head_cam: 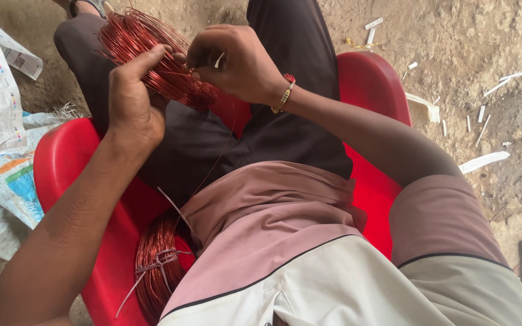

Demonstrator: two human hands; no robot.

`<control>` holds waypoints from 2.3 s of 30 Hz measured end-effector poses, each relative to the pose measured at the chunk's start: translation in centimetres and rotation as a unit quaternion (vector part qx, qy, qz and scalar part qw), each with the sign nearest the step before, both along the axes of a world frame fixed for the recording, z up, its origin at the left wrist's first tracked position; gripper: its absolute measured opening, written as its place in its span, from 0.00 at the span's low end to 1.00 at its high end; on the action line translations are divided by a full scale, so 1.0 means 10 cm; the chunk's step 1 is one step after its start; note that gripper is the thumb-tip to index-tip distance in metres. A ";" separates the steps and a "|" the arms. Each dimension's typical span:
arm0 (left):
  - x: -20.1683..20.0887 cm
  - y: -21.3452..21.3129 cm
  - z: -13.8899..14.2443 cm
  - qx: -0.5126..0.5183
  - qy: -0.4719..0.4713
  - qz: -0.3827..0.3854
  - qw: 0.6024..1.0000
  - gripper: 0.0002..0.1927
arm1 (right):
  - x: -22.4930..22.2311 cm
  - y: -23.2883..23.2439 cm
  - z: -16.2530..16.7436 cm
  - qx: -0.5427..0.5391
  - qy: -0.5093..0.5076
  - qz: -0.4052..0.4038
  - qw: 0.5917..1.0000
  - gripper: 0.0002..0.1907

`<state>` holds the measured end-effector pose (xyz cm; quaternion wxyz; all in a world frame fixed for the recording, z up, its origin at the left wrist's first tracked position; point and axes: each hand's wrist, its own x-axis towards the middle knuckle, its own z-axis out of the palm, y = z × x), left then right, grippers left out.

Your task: The person sits in a red plastic chair and winds red enameled copper wire by hand, folding and looping the wire over their lap to form a compact coil bundle. They repeatedly gather, fold, and press the wire strands together, adjusting the loops to keep the bundle tidy.

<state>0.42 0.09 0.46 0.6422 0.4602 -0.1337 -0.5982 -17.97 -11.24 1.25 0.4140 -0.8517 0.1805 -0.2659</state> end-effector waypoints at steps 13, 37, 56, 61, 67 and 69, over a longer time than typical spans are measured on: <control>-0.37 0.09 -0.02 -0.047 -0.094 -0.110 0.988 0.08 | 0.01 -0.24 -0.02 0.094 -0.027 -0.042 0.994 0.16; -0.26 -0.10 -0.06 -0.057 0.017 -0.087 0.994 0.08 | 0.07 -0.36 0.62 0.470 -0.148 -0.029 0.870 0.28; 0.18 -0.21 0.19 -0.063 0.086 0.037 0.994 0.05 | -0.10 -0.71 0.57 0.398 0.027 -0.069 0.914 0.16; 0.16 -0.22 0.17 -0.028 0.052 0.031 0.998 0.06 | -0.08 -0.59 0.67 0.414 0.032 0.005 0.910 0.16; 0.16 -0.22 0.15 -0.024 0.051 0.026 0.998 0.05 | -0.01 -0.50 0.68 0.391 0.009 0.010 0.920 0.15; 0.14 -0.22 0.13 -0.023 0.044 0.027 0.998 0.06 | 0.00 -0.46 0.66 0.404 0.019 -0.013 0.914 0.14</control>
